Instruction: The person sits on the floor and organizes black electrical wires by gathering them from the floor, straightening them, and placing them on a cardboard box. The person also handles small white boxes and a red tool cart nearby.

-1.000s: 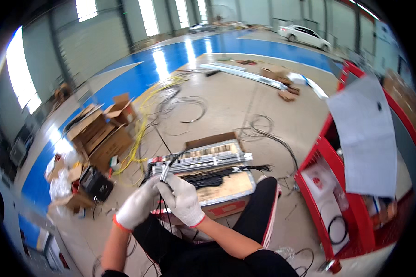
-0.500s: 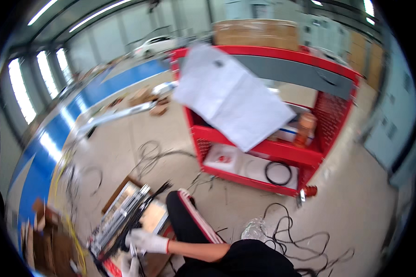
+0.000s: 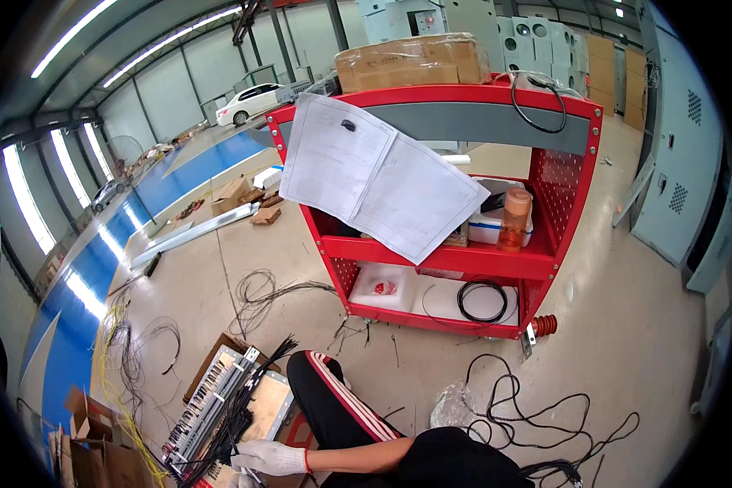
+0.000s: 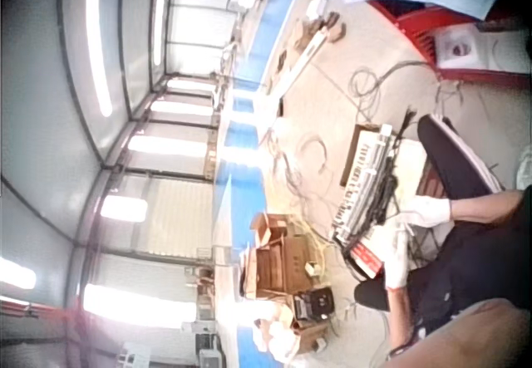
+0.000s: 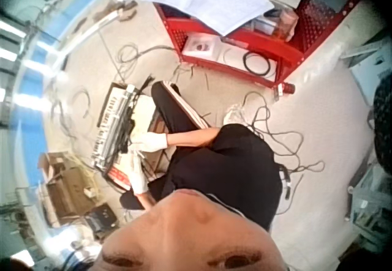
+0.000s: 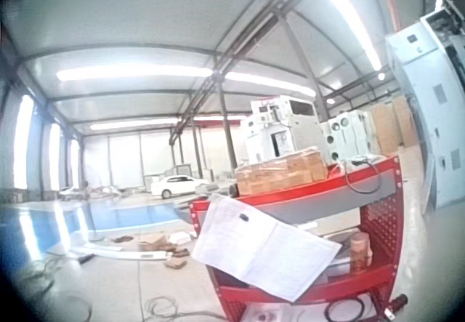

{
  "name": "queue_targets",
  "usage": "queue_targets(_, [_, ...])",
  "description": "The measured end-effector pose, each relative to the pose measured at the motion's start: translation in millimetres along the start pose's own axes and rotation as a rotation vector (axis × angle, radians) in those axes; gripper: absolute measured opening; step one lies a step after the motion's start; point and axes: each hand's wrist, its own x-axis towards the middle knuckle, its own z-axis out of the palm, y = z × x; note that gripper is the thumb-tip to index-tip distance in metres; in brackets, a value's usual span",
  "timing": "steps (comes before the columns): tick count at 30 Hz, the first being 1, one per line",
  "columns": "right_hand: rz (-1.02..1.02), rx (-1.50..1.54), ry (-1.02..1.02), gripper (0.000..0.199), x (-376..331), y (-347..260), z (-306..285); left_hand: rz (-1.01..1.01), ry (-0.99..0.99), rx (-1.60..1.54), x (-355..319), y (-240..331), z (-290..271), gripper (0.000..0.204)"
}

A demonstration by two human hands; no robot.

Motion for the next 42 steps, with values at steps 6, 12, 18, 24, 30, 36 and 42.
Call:
queue_targets(6, [-0.003,-0.143,0.041,0.031,9.0,9.5,-1.6,0.024,0.060,0.062,6.3,17.7,16.4,0.050])
queue_targets(12, [0.074,0.123,0.260,0.037,20.9,10.5,-15.1,0.130,-0.090,-0.054,-0.1,-15.0,-1.8,0.035])
queue_targets(18, [0.055,0.125,0.115,0.041,31.0,3.2,-19.9,-0.017,0.002,-0.055,-23.0,-9.4,-3.9,0.031])
queue_targets(24, [-0.114,-0.010,0.087,0.032,33.2,18.1,32.1,-0.075,0.139,-0.117,5.9,-11.0,-9.9,0.043])
queue_targets(30, [0.224,0.163,-0.053,0.034,22.1,-7.3,28.8,-0.058,0.044,-0.212,-9.4,-22.2,-20.8,0.043])
queue_targets(36, [0.094,0.178,0.132,0.038,36.9,11.3,21.8,-0.145,-0.137,0.078,-23.7,-20.8,-40.6,0.043])
queue_targets(42, [0.028,0.113,0.122,0.031,34.8,25.1,32.5,0.056,-0.048,-0.017,-21.1,-19.4,-32.9,0.028])
